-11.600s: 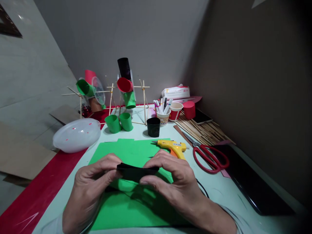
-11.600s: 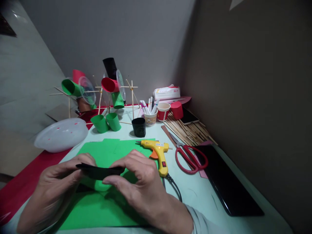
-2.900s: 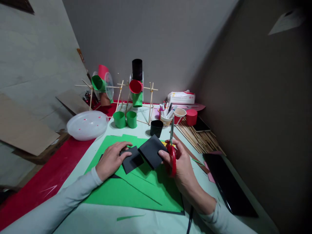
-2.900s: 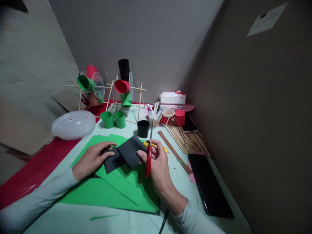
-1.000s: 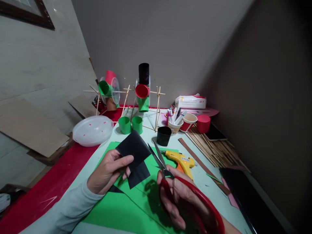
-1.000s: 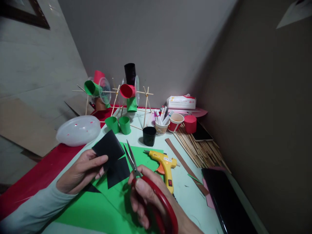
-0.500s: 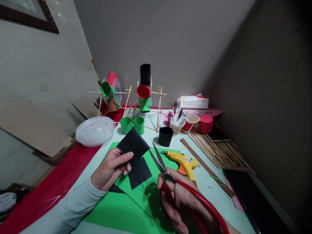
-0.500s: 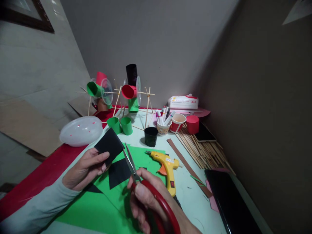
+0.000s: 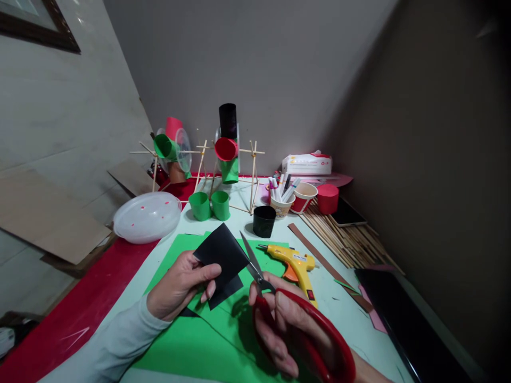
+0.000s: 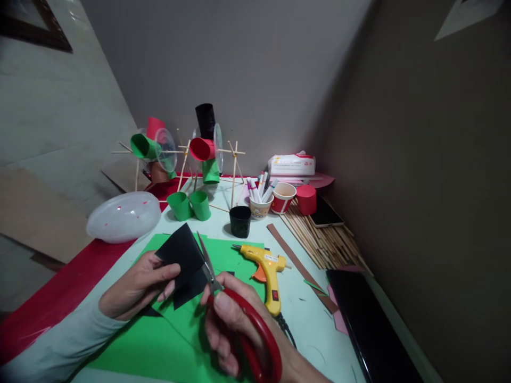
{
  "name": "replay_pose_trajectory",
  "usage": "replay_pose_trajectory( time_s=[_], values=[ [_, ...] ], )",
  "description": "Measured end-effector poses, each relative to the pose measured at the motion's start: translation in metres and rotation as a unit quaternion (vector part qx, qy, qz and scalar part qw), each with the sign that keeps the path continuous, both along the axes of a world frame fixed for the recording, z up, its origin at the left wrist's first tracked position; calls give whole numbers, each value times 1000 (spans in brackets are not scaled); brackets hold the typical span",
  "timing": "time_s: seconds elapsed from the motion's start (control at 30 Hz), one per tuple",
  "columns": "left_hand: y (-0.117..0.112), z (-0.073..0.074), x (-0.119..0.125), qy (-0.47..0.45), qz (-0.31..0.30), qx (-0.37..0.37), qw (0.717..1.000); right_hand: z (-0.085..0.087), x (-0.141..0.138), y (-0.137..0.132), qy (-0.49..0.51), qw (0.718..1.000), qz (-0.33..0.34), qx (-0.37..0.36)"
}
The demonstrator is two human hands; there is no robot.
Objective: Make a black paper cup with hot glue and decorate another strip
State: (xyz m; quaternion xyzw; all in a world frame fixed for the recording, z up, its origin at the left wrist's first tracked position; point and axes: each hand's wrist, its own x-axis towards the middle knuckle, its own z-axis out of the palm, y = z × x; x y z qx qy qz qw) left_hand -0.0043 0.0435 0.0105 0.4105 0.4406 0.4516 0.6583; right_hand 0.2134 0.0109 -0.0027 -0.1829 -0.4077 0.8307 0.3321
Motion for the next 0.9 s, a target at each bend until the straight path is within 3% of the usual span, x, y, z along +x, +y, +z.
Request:
replay_pose_trajectory(
  time_s=[0.33,0.57,0.77,0.9],
  values=[
    [-1,1,-1,9,-18,2,1000,7,-2,-4,-30,999,-23,6],
    [-3,0,2,9,-7,4,1000,3,1,-1,-46,999,-11,4],
    [-2,2,-5,0,48,31,998,19,3,-4,-225,970,-61,61],
    [3,7,-12,-7,80,57,995,23,4,-2,-245,959,-93,106]
  ],
)
